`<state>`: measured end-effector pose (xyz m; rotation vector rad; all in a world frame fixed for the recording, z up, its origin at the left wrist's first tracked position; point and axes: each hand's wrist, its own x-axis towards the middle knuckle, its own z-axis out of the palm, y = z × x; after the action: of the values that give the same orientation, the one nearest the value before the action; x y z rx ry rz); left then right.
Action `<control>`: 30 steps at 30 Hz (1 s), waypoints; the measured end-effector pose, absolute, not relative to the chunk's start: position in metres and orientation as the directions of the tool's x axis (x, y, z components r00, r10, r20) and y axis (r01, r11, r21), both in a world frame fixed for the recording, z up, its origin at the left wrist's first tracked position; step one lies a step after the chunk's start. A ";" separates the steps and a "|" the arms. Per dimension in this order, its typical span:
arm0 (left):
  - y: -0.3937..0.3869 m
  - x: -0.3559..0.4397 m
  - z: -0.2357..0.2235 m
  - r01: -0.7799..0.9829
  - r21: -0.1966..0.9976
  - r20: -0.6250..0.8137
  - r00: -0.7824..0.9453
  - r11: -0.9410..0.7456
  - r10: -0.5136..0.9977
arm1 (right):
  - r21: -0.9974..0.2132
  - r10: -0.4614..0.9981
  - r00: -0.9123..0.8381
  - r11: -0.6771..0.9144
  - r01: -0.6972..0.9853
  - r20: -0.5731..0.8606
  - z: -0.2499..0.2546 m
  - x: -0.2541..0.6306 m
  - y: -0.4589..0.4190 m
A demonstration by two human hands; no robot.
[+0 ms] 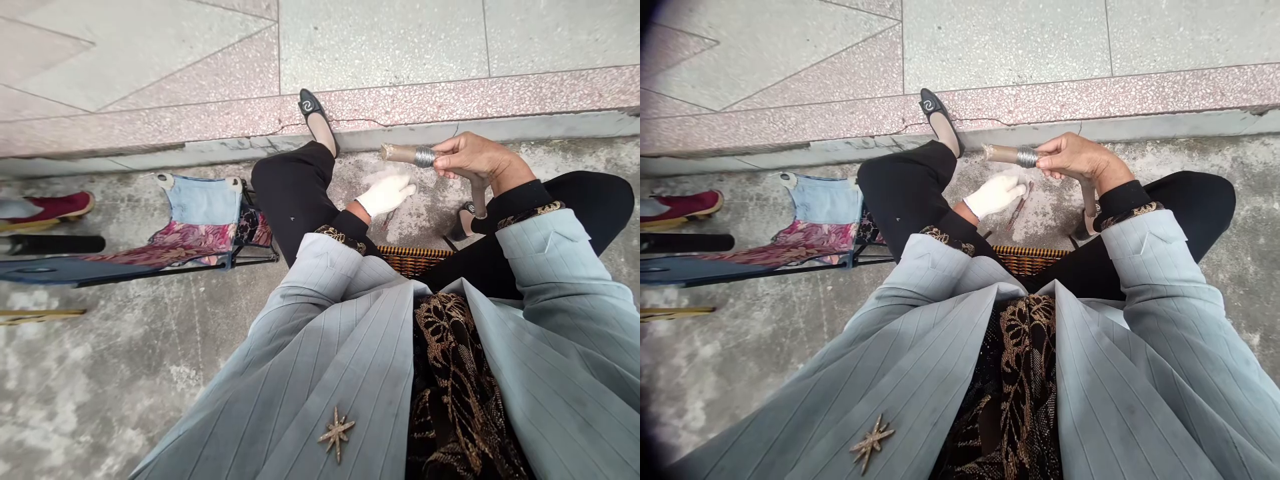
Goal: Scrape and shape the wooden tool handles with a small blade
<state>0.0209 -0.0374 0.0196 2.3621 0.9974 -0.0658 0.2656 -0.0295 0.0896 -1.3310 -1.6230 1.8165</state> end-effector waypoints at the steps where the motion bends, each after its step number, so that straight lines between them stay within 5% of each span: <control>1: -0.038 0.022 0.020 0.687 0.460 -0.272 0.712 -0.562 0.647 | -0.904 0.781 -0.470 -0.287 0.317 -0.413 0.090 0.264 -0.030; 6: -0.039 0.025 0.013 0.708 0.438 -0.299 0.696 -0.554 0.653 | -0.812 0.803 -0.330 -0.296 0.503 -0.497 0.103 0.252 -0.037; 14: -0.040 0.024 0.018 0.685 0.475 -0.355 0.723 -0.552 0.592 | -0.749 0.887 -0.134 -0.283 0.600 -0.443 0.085 0.252 -0.030; 22: -0.041 0.022 0.019 0.696 0.322 -0.325 0.718 -0.642 0.615 | -0.293 0.864 -0.070 -0.092 0.952 -0.499 0.075 0.253 -0.019; 25: -0.044 0.021 0.021 0.667 0.275 -0.316 0.743 -0.692 0.591 | -0.254 0.754 -0.169 0.004 0.967 -0.635 0.070 0.251 -0.023; 30: -0.045 0.021 0.015 0.562 0.405 -0.217 0.825 -0.721 0.522 | -0.480 0.279 -0.446 -0.064 0.875 -0.850 0.081 0.250 -0.033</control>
<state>0.0208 -0.0448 0.0150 2.5464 0.8037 -0.1198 0.2503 -0.0329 0.0809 -1.7375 -2.4047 2.1632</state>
